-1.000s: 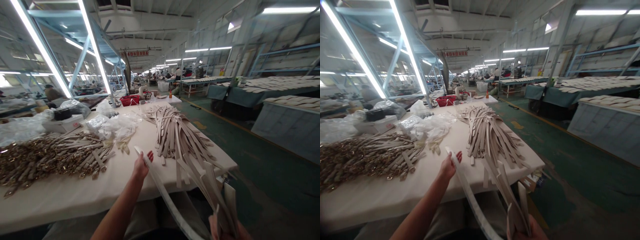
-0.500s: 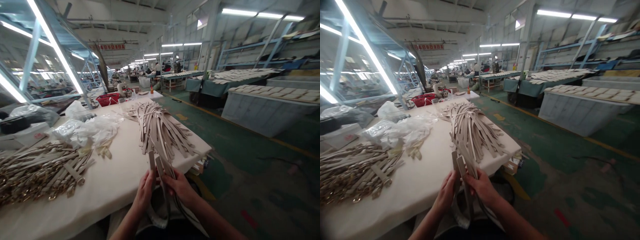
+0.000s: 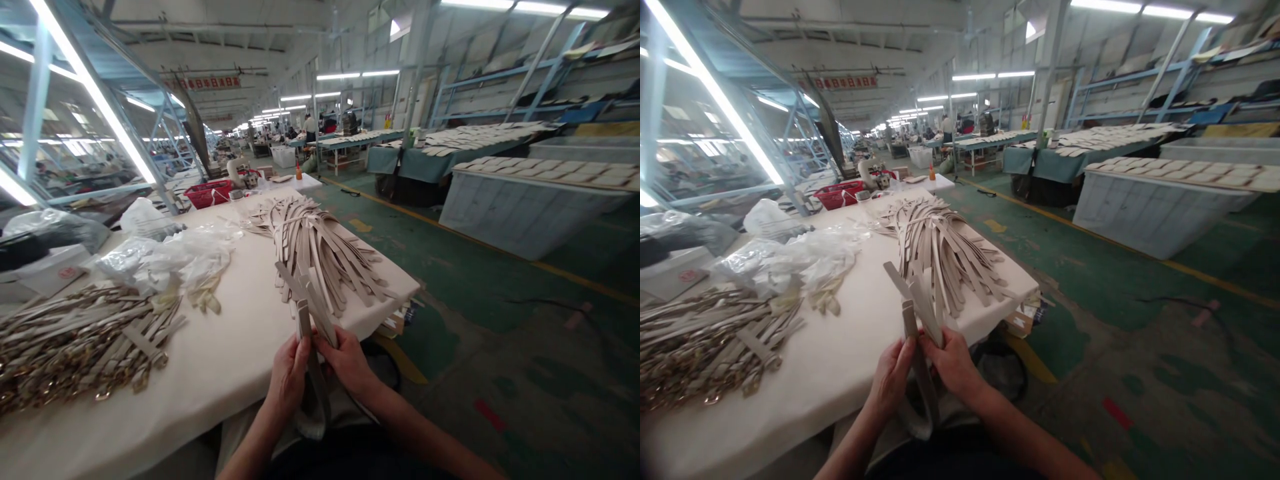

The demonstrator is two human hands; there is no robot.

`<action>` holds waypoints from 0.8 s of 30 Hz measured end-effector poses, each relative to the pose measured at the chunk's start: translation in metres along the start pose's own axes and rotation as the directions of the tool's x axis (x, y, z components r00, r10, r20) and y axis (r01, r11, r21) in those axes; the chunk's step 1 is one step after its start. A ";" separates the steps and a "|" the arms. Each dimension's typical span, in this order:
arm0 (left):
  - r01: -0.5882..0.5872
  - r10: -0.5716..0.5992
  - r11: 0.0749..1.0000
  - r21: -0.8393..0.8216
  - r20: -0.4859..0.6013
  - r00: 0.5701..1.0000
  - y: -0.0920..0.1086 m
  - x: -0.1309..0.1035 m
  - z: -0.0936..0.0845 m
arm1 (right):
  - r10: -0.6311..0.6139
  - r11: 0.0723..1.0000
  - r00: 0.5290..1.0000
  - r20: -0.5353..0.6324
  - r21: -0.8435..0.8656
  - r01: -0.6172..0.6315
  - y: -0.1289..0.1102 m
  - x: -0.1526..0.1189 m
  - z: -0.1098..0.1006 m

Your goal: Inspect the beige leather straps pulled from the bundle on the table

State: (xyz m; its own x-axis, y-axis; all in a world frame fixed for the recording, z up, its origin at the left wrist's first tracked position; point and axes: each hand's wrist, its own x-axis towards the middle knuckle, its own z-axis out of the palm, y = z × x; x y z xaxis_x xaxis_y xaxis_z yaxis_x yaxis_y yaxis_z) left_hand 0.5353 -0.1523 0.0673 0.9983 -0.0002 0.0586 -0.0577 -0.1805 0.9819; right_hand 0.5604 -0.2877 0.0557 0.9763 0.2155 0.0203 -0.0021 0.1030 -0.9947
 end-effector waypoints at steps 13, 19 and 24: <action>-0.009 -0.017 0.996 0.083 0.308 0.951 0.019 -0.002 -0.018 | -0.046 0.998 0.988 0.146 -0.025 0.050 -0.053 0.032 -0.012; -0.099 0.053 0.972 0.214 0.209 0.976 0.022 -0.003 -0.019 | -0.089 0.996 0.992 0.094 0.036 0.086 -0.064 0.033 -0.005; -0.065 -0.007 0.946 0.318 0.221 0.975 0.012 -0.020 -0.031 | -0.147 0.989 0.987 0.057 0.039 0.145 -0.069 0.045 -0.014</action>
State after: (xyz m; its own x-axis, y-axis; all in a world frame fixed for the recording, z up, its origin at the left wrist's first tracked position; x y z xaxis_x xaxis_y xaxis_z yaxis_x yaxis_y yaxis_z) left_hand 0.5139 -0.1242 0.0832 0.9763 -0.2159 0.0107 -0.1164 -0.4834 0.8676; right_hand 0.6076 -0.2990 0.1238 0.9519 0.2533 0.1723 0.1312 0.1712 -0.9765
